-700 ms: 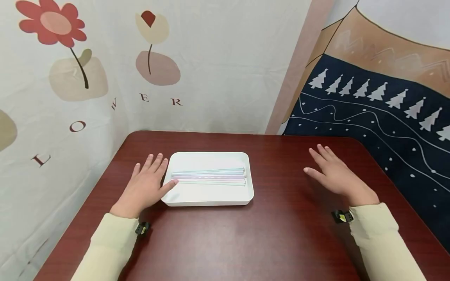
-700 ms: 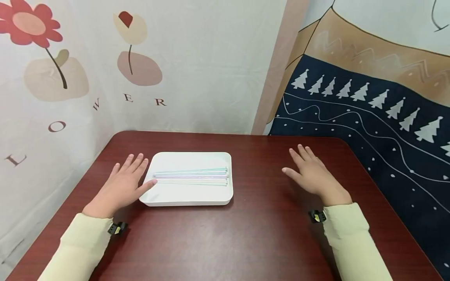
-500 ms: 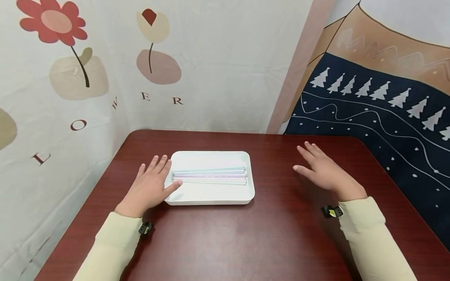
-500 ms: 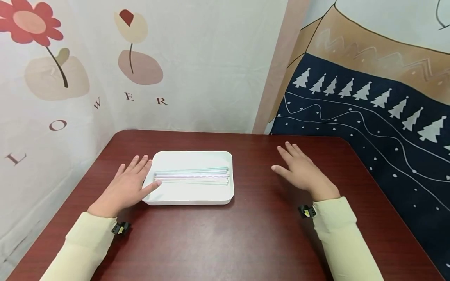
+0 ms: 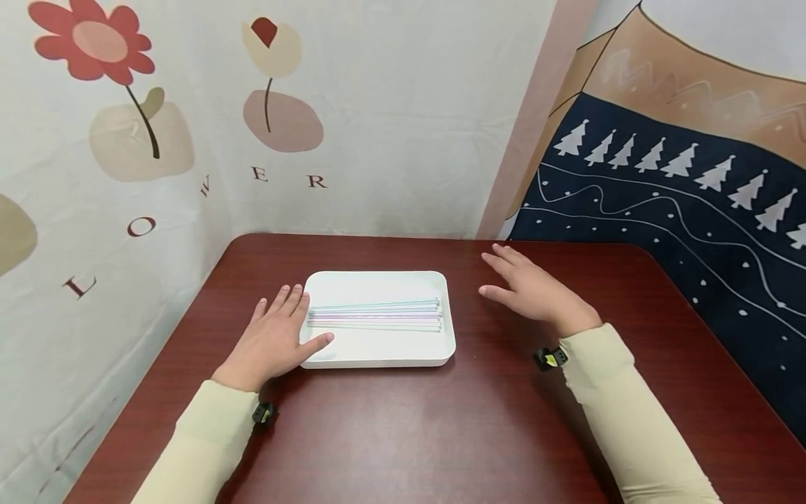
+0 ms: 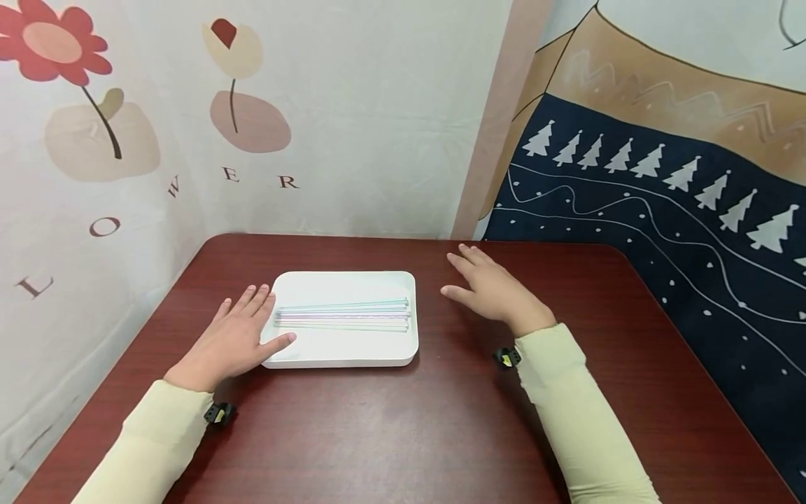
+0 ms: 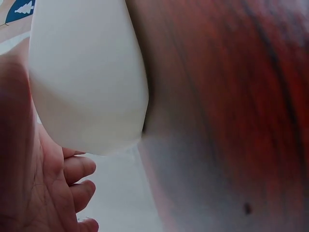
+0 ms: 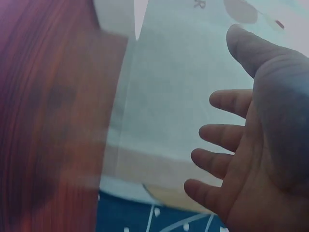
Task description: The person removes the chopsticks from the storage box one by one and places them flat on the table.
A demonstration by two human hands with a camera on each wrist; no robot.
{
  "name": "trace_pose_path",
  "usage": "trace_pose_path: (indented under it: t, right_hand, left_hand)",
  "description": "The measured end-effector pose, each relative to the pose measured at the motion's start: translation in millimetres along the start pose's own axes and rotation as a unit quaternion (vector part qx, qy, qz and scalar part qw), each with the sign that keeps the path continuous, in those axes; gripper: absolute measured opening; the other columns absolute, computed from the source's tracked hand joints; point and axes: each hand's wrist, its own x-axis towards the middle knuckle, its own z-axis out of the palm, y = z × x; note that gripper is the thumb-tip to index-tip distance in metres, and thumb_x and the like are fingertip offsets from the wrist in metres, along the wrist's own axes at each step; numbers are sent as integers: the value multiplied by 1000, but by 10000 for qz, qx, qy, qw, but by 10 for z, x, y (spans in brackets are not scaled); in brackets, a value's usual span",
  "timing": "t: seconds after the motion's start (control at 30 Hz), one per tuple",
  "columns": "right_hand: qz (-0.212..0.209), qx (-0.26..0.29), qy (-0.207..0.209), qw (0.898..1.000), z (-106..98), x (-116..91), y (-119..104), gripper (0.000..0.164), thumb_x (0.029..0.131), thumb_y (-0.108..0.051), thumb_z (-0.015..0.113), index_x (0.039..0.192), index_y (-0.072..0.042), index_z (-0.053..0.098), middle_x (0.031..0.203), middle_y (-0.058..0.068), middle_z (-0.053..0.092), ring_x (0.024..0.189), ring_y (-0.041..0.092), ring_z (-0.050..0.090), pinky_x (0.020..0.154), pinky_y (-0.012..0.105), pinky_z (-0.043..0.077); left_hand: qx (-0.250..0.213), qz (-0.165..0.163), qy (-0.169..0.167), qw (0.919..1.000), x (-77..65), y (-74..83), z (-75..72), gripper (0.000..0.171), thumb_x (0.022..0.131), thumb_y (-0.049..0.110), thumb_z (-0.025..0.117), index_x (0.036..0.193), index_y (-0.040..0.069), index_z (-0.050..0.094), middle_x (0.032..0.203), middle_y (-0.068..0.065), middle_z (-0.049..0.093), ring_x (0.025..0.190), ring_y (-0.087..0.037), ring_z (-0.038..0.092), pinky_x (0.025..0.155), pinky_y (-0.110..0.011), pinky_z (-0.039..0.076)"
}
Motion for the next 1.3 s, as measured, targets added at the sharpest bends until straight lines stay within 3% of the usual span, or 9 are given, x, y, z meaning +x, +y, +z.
trace_pose_path:
  t: [0.4,0.7,0.9,1.3]
  right_hand:
    - [-846,-133,-36,9963,209,450,-385,55,98,-35,62,146,-10,51,153,14,41,141,31,37,113,48,33]
    - [-1052,-164,-141,9942,371,696,-630,49,96,-35,65,139,-14,58,147,7,49,136,24,44,111,42,36]
    - [-1200,124,-284,9923,441,884,-755,45,95,-31,68,136,-13,62,134,2,59,125,17,53,106,37,42]
    - [-1135,952,-1081,9830,622,1190,-870,35,93,-17,70,128,-15,67,124,-1,66,114,14,58,97,31,47]
  left_hand:
    - [-93,46,44,9999,14,-46,47,100,93,73,40,152,-8,30,159,-26,22,148,-43,14,114,-65,11]
    - [276,369,55,9989,-24,-55,11,101,92,75,38,151,-7,33,159,-24,25,147,-41,19,115,-63,10]
    - [264,433,111,9987,-33,-64,21,104,91,77,38,150,-8,34,158,-25,26,147,-42,21,115,-63,11]
    - [343,298,-4,9990,-26,-80,54,106,90,78,37,150,-10,32,158,-27,25,146,-43,20,115,-63,12]
